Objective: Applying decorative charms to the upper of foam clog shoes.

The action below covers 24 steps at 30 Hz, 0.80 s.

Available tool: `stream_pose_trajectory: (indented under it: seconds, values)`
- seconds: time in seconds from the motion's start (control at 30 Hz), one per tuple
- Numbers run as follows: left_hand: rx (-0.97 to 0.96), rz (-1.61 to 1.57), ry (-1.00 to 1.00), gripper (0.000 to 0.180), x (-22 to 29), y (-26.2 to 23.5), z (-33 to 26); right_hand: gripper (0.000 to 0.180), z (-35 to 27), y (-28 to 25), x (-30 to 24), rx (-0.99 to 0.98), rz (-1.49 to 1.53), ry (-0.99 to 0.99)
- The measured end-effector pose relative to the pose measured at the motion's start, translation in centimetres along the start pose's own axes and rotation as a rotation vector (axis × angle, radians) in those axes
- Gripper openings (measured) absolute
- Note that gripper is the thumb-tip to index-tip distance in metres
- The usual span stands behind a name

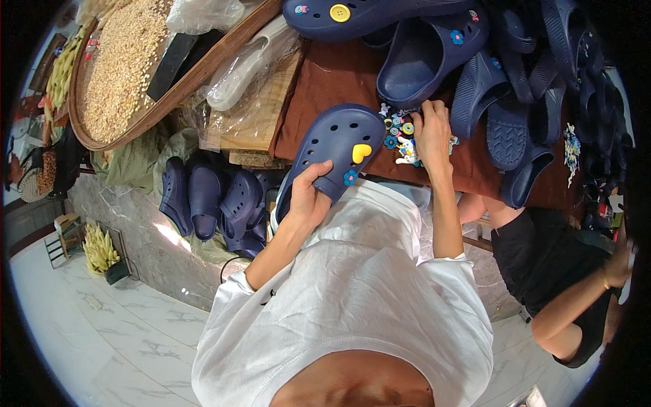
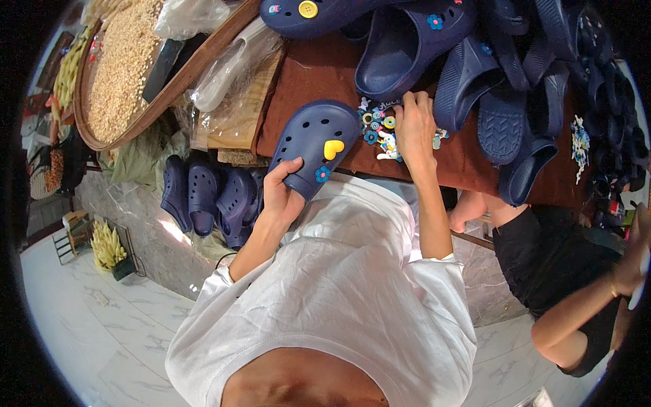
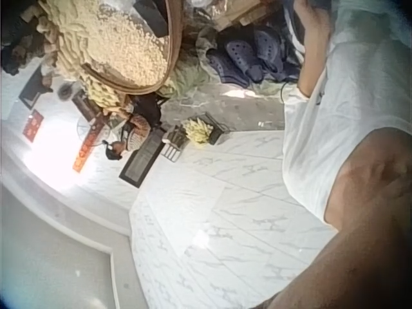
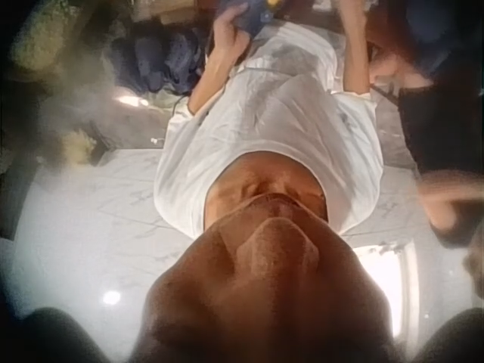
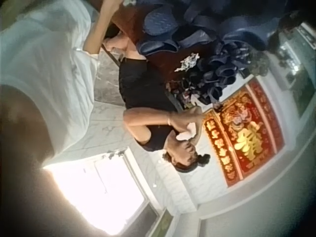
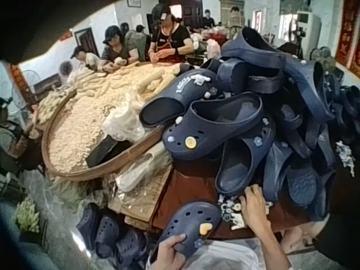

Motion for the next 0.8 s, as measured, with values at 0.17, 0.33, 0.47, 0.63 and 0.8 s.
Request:
stream_pose_trajectory:
  seconds: [0.17, 0.33, 0.47, 0.63, 0.8]
  values:
    - [-0.03, 0.024, 0.016, 0.04, -0.3, -0.2, -0.1, 0.013, -0.9, -1.7, -1.6, -0.016, 0.019, 0.026]
    - [-0.037, 0.018, 0.029, 0.039, -0.4, -0.3, -0.3, 0.01, -1.8, -4.3, -3.4, -0.028, 0.085, 0.065]
    - [0.002, 0.065, 0.041, 0.038, -0.1, -0.1, -0.7, 0.012, -2.2, -5.9, -5.2, -0.061, 0.473, 0.121]
    - [0.023, 0.141, 0.043, 0.036, -0.5, 0.9, -1.1, 0.017, -2.8, -4.1, -7.1, -0.217, 0.916, 0.017]
    - [0.046, 0.177, 0.059, 0.033, -1.0, 1.0, -1.3, 0.011, -3.1, -2.3, -7.5, -0.164, 0.802, 0.004]
Point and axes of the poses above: each hand's wrist, its own z-axis towards the middle knuckle, its own y-axis out of the palm, x = y × z, the point moved 2 cm from there along z, towards the middle knuckle, and after that the axes turned 8 degrees about -x, right-handed, at the moved point
